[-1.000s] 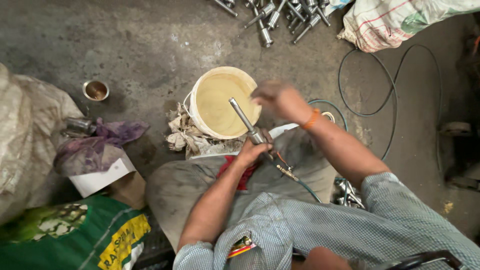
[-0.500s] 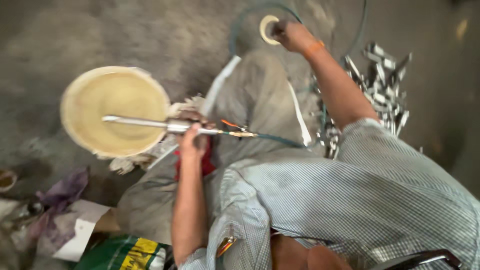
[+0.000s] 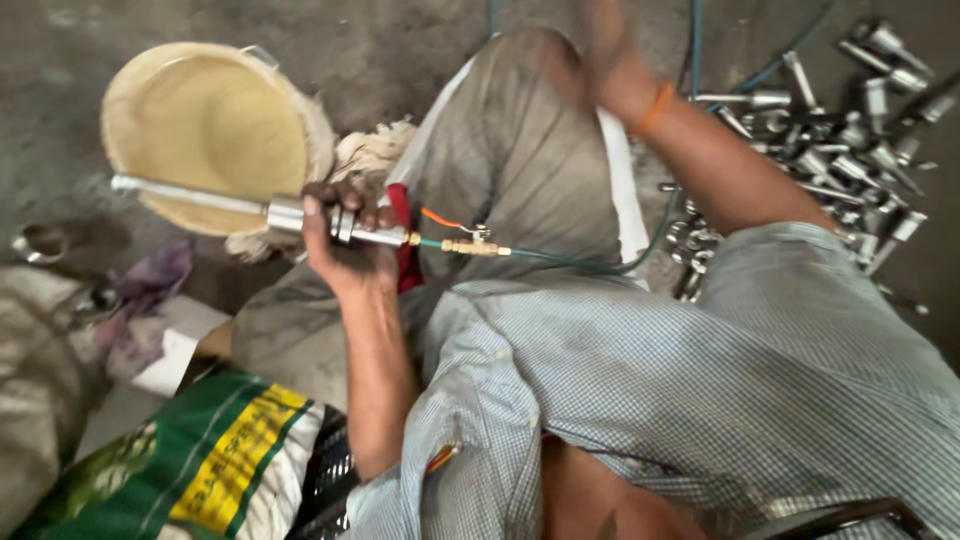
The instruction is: The person repeatedly picks up cylindrical metal parts, inserts them into a cleaning tool, and flushes them with liquid from a bucket. After each cycle, the person places the cleaned part into a black plastic crate. The process is repeated for multiple parts.
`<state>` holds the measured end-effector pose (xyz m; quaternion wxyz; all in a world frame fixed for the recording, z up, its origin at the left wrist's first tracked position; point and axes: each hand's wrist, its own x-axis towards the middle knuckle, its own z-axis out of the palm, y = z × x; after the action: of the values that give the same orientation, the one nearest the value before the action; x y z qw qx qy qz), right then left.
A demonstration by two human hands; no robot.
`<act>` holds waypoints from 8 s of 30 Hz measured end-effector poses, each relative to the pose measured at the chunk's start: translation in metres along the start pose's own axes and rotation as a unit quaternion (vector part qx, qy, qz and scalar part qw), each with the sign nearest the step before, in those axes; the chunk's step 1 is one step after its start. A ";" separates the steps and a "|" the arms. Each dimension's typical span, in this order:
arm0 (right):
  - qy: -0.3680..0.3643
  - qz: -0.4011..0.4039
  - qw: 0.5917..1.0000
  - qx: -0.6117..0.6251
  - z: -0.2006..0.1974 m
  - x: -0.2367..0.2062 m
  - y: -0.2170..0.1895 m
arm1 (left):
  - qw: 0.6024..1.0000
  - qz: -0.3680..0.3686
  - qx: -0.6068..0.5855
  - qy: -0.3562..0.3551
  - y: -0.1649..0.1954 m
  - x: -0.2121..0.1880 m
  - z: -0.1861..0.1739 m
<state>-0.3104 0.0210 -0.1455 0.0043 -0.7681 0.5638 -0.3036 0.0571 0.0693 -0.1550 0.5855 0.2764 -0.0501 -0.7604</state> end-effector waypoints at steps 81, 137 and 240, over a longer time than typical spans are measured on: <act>0.589 0.522 0.504 0.357 -0.133 -0.212 0.011 | 0.801 0.001 0.512 -0.311 -0.039 -0.018 0.113; -0.191 0.417 0.540 0.706 0.115 0.019 -0.132 | 0.380 -0.146 0.711 0.572 0.090 -0.498 -0.287; 0.016 0.361 0.733 0.577 0.049 0.011 -0.138 | 0.834 0.084 0.538 -0.084 -0.033 -0.052 0.071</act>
<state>-0.1661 0.0455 -0.1326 0.5464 -0.3521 0.5150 -0.5588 0.0029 0.1095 -0.0901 0.3999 0.4780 -0.5233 -0.5812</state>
